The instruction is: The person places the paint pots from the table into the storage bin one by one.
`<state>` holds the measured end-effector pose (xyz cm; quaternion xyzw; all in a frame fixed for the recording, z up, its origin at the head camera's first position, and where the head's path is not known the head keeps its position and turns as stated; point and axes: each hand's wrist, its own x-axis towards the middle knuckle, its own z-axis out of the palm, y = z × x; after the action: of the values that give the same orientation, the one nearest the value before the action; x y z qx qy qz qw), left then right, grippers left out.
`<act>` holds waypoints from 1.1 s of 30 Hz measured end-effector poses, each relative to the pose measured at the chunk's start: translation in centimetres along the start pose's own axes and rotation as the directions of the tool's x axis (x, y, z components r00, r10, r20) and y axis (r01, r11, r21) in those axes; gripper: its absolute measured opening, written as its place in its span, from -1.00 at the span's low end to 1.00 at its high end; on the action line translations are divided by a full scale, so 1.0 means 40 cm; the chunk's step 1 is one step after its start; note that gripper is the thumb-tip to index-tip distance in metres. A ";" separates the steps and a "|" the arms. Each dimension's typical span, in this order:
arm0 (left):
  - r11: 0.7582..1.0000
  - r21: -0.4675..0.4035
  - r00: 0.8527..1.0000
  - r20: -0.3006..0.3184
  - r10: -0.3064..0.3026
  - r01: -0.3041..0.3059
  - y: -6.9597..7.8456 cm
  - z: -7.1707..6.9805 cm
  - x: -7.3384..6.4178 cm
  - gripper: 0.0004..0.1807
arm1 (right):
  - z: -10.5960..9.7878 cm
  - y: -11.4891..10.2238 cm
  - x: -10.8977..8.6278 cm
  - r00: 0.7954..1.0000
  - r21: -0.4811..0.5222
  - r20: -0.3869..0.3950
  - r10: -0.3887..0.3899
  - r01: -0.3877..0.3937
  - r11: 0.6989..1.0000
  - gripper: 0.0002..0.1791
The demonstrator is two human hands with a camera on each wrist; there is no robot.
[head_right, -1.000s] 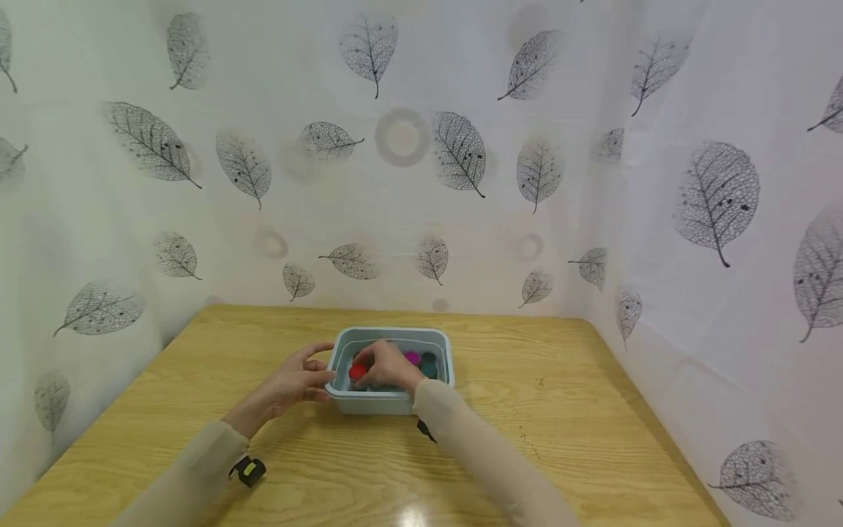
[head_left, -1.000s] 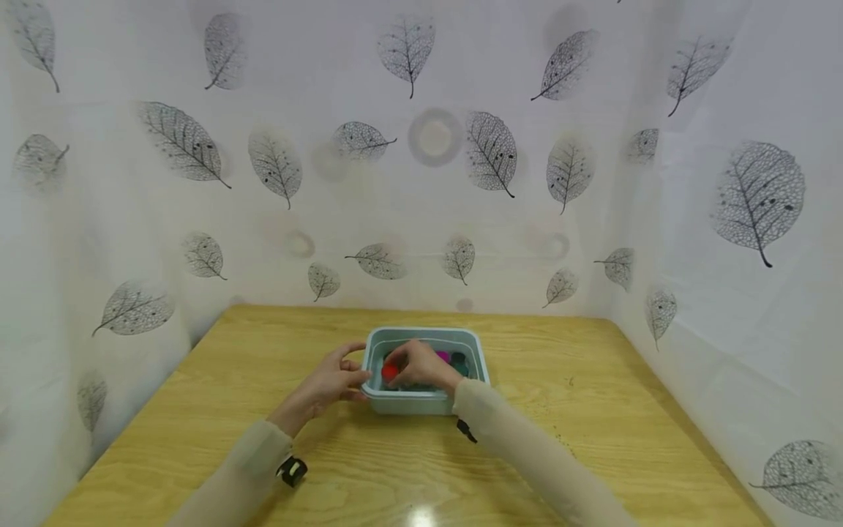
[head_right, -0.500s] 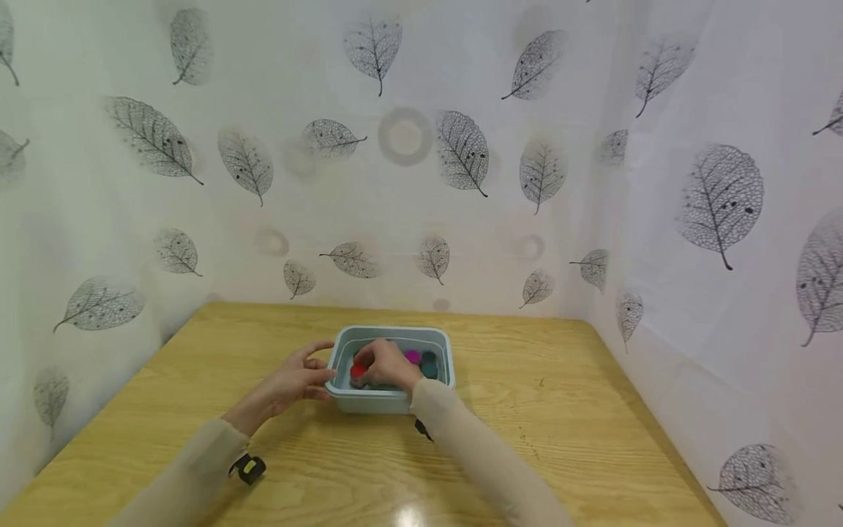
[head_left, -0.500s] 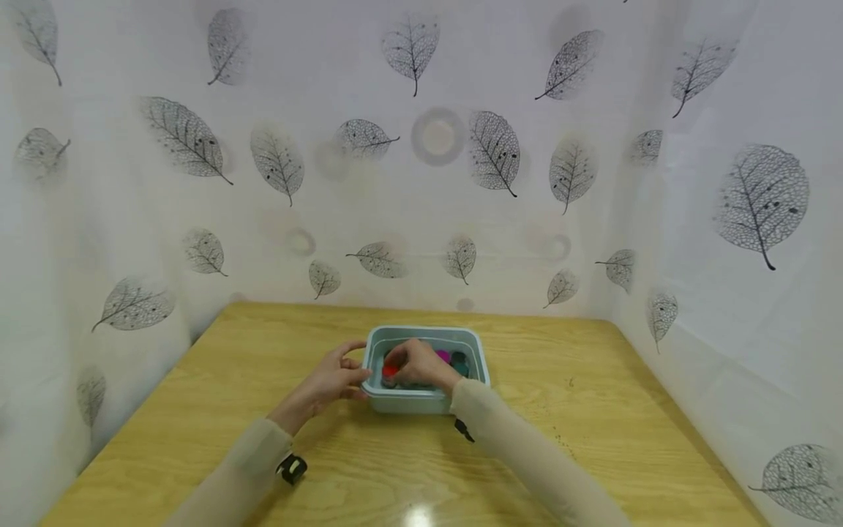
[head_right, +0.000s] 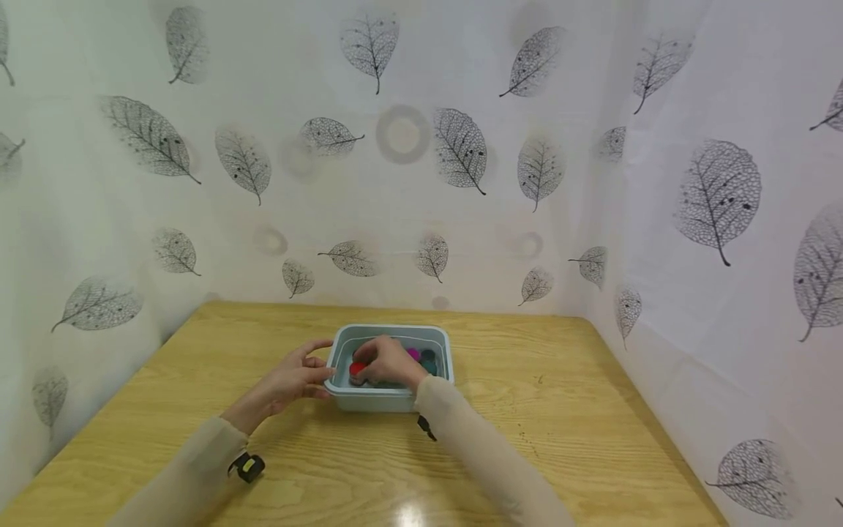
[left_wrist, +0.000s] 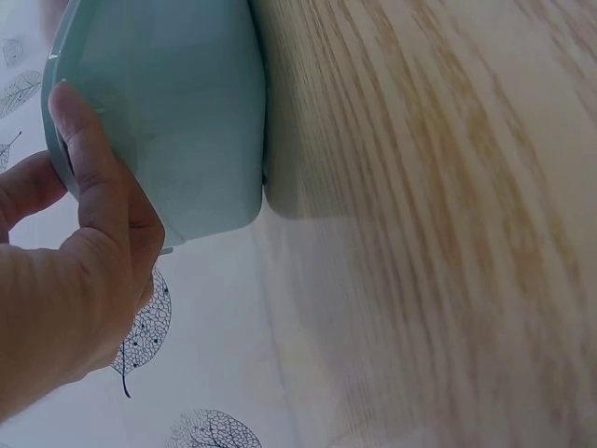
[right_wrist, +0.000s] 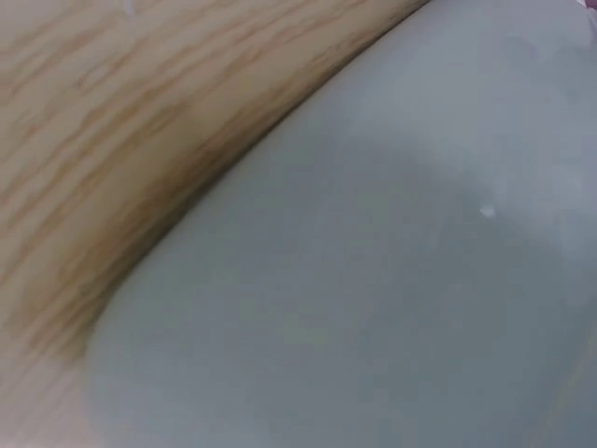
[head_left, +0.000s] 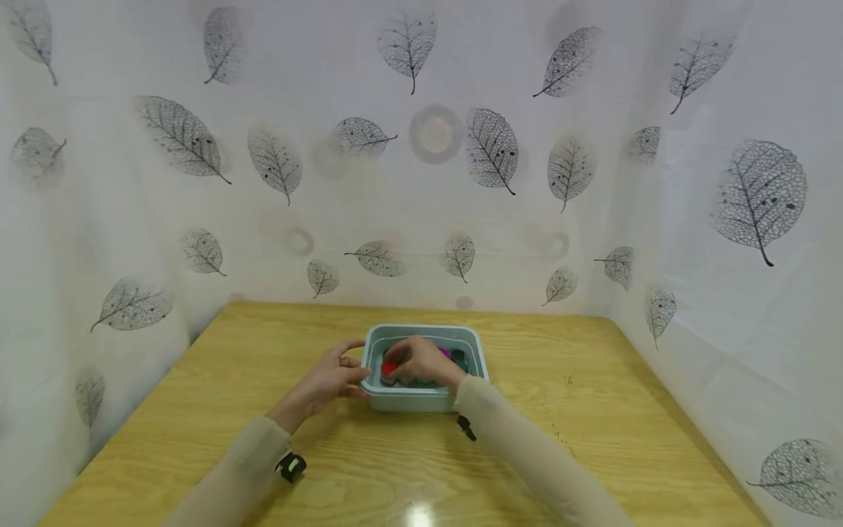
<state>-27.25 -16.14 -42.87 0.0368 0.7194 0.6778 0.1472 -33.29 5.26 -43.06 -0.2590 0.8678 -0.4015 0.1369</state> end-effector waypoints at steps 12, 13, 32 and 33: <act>0.999 0.052 1.000 -0.015 -0.010 0.011 -0.001 0.003 0.000 -0.28 | -0.077 0.025 -0.053 0.999 0.223 -0.037 0.032 -0.023 0.975 -0.59; 0.998 0.055 1.000 -0.015 -0.011 0.012 0.000 0.002 -0.001 -0.29 | -0.086 0.026 -0.058 0.998 0.251 -0.045 0.042 -0.029 0.967 -0.58; 0.978 0.205 0.994 -0.093 0.053 -0.033 0.020 -0.024 -0.010 -0.32 | -0.228 0.100 -0.171 0.966 0.383 -0.225 0.126 -0.031 0.923 -0.55; 0.973 0.226 0.993 -0.098 0.061 -0.037 0.023 -0.027 -0.011 -0.30 | -0.235 0.106 -0.180 0.966 0.384 -0.227 0.124 -0.028 0.923 -0.55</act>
<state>-27.26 -17.21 -41.86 0.0354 0.7969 0.5968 0.0874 -32.96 17.46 -40.09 -0.1419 0.7937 -0.5845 0.0909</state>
